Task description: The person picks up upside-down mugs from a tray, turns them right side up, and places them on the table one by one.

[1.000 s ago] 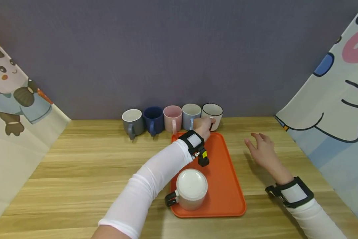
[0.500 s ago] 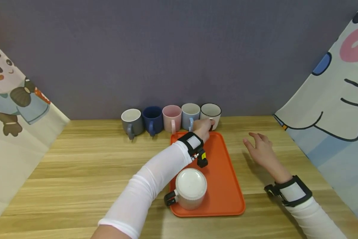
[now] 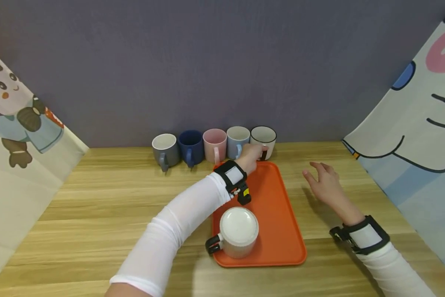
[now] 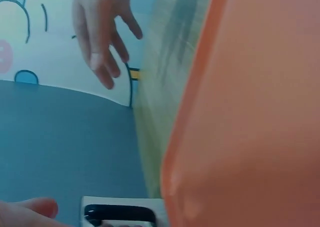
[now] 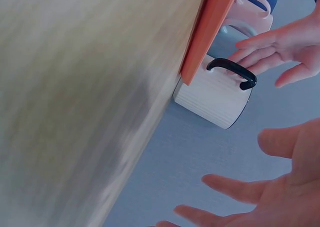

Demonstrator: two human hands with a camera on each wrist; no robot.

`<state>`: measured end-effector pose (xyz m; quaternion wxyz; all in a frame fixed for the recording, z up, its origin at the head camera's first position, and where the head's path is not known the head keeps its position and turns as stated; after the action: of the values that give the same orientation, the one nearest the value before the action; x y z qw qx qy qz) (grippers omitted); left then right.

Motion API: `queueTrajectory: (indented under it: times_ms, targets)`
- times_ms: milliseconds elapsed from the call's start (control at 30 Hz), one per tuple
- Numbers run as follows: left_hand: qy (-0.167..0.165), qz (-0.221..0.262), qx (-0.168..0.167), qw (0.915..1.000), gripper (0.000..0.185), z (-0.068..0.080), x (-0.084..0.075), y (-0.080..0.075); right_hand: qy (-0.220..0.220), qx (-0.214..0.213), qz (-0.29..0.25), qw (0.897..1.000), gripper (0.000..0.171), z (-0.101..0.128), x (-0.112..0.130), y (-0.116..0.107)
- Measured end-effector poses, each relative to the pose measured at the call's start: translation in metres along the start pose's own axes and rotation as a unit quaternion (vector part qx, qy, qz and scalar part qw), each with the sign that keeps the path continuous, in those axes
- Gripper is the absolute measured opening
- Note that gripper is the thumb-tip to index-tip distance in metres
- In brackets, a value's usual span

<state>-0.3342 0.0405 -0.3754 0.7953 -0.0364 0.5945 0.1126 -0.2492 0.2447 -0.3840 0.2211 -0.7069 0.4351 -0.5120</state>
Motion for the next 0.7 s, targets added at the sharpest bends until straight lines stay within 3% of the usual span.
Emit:
queueTrajectory:
  times_ms: [100, 200, 233, 300, 433, 600, 700]
  targets:
    - [0.011, 0.017, 0.026, 0.9995, 0.032, 0.005, -0.011, -0.004, -0.004, 0.001, -0.002, 1.0, 0.063, -0.001, 0.002, -0.001]
    - [0.032, 0.008, 0.056, 0.9979, 0.022, 0.009, -0.022, -0.009, -0.009, 0.001, -0.002, 1.0, 0.062, -0.001, 0.005, -0.001]
    - [0.048, 0.003, 0.068, 0.9965, 0.016, 0.011, -0.026, -0.012, -0.01, 0.0, -0.002, 1.0, 0.06, -0.002, 0.006, -0.001]
    - [0.097, -0.011, 0.083, 0.9917, 0.022, 0.014, -0.037, -0.02, -0.012, 0.002, -0.004, 1.0, 0.059, -0.002, 0.009, 0.001]
    - [0.21, -0.03, 0.087, 0.9734, 0.028, 0.023, -0.062, -0.044, -0.022, 0.007, -0.009, 1.0, 0.057, -0.003, 0.016, 0.006]
    - [0.295, -0.043, 0.083, 0.9511, 0.023, 0.043, -0.079, -0.074, -0.04, 0.001, -0.014, 0.999, 0.055, -0.004, 0.023, 0.011]
    - [0.348, -0.061, 0.079, 0.9321, 0.022, 0.054, -0.085, -0.09, -0.048, -0.001, -0.016, 0.999, 0.055, -0.005, 0.027, 0.014]
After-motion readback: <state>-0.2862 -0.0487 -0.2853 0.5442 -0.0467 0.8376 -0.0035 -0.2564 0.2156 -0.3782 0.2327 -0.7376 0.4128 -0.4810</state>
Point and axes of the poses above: each hand's wrist, its own z-axis away from the middle knuckle, its own y-axis out of the palm, x = y × z, the point moved 8 cm from there along -z, towards the middle knuckle, and after that the axes turned 15 degrees about -x, right-handed, at the moved point
